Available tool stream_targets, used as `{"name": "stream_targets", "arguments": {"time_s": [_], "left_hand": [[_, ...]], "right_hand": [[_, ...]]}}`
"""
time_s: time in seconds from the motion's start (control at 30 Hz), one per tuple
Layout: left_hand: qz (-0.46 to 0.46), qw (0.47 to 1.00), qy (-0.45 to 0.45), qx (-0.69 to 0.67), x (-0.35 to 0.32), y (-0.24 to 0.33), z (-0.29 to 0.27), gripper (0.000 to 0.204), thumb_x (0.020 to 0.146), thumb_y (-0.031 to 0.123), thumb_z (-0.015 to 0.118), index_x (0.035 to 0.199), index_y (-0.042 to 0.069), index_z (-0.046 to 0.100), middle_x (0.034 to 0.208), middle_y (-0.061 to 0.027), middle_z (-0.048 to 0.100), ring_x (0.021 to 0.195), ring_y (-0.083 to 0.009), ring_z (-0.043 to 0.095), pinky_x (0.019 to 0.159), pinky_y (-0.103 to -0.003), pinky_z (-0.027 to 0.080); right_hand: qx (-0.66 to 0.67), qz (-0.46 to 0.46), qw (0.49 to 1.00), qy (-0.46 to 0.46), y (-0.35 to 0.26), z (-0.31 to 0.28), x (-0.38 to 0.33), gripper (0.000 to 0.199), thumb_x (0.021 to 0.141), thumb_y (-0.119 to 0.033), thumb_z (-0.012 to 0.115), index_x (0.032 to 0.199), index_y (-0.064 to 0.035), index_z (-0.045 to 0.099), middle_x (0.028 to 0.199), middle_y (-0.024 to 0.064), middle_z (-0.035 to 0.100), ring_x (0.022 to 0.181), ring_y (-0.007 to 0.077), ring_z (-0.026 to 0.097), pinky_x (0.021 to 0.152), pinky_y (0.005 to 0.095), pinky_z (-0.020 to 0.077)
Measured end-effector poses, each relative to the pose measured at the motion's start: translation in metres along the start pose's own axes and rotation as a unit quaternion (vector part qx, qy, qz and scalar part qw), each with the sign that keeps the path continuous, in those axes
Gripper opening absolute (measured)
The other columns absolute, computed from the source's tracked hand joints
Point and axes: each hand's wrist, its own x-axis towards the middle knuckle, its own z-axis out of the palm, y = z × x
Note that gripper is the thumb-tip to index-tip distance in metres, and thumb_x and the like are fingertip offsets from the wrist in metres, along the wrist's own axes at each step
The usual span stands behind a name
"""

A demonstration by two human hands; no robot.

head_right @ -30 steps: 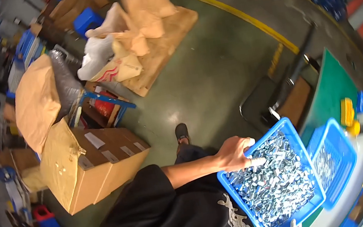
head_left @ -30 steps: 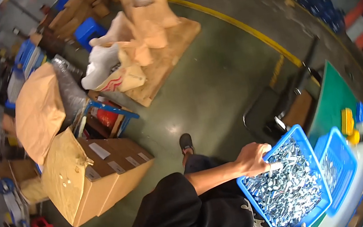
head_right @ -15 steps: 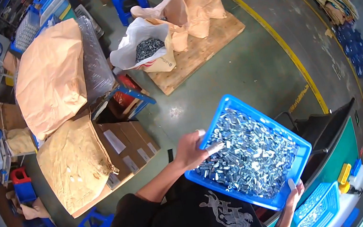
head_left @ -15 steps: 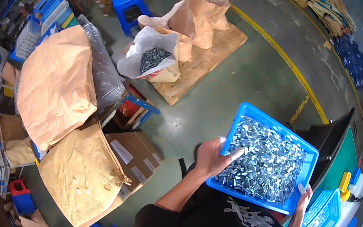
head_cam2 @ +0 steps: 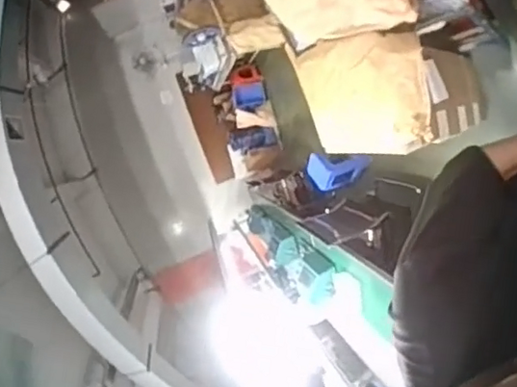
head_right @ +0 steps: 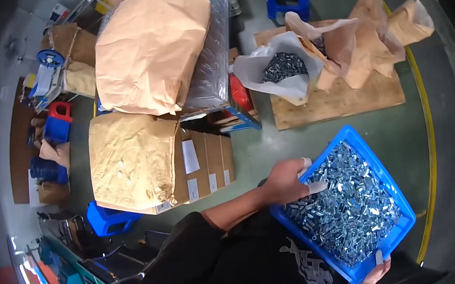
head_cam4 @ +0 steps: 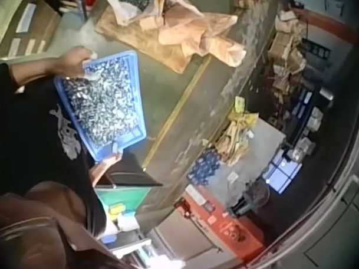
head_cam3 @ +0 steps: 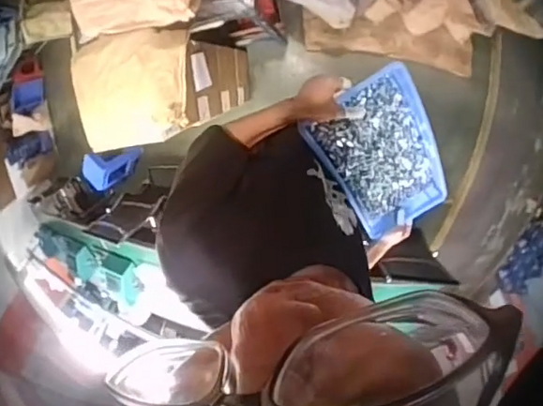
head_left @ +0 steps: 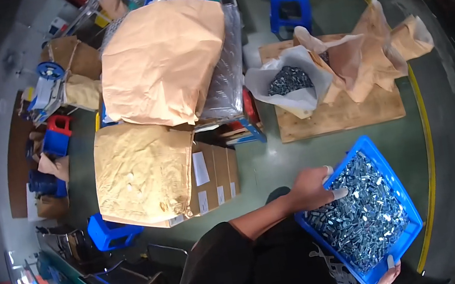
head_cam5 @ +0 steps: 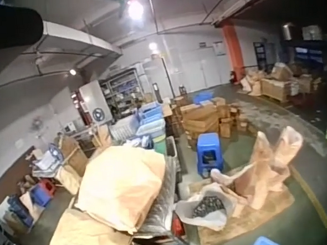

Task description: Sorting small metal components from a workbench into blue plastic bins and then transferring them into large paper bags.

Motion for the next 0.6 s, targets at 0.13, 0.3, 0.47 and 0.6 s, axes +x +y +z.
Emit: {"name": "stream_targets", "arguments": {"time_s": [0.13, 0.3, 0.47, 0.6], "left_hand": [[-0.019, 0.999, 0.042, -0.007, 0.021, -0.002, -0.002, 0.031, 0.071, 0.033, 0.073, 0.077, 0.006, 0.060, 0.066, -0.0082, 0.057, 0.060, -0.0171, 0.053, 0.059, -0.030, 0.042], [-0.046, 0.998, 0.025, -0.029, 0.027, -0.009, -0.019, 0.032, 0.071, 0.034, 0.074, 0.073, 0.006, 0.059, 0.060, -0.0063, 0.054, 0.055, -0.0156, 0.050, 0.055, -0.030, 0.041], [0.048, 0.998, -0.019, 0.025, 0.044, -0.012, -0.050, 0.030, 0.072, 0.033, 0.073, 0.075, 0.005, 0.062, 0.060, -0.0056, 0.056, 0.054, -0.0155, 0.052, 0.055, -0.029, 0.042], [0.023, 0.987, -0.155, -0.029, 0.061, -0.012, -0.031, 0.027, 0.073, 0.029, 0.073, 0.084, 0.005, 0.066, 0.070, -0.0050, 0.064, 0.061, -0.0119, 0.057, 0.058, -0.027, 0.045]], "right_hand": [[-0.095, 0.086, 0.992, 0.003, -0.005, -0.003, 0.054, 0.018, 0.077, -0.009, 0.055, 0.091, 0.0006, 0.061, 0.087, 0.0046, 0.060, 0.077, 0.0156, 0.054, 0.071, 0.0272, 0.0429], [-0.074, 0.086, 0.993, -0.026, -0.017, 0.022, 0.060, 0.020, 0.074, -0.007, 0.055, 0.091, 0.0022, 0.062, 0.087, 0.0030, 0.060, 0.077, 0.0122, 0.052, 0.070, 0.0243, 0.0409], [-0.167, 0.049, 0.983, 0.057, -0.030, 0.059, -0.003, 0.023, 0.078, -0.015, 0.057, 0.092, 0.0029, 0.062, 0.088, 0.0035, 0.060, 0.078, 0.0124, 0.053, 0.071, 0.0253, 0.0418], [-0.202, 0.026, 0.958, 0.204, -0.032, 0.071, -0.095, 0.020, 0.081, -0.021, 0.059, 0.079, -0.0013, 0.063, 0.073, 0.0006, 0.059, 0.065, 0.0080, 0.053, 0.058, 0.0217, 0.0406]]}}
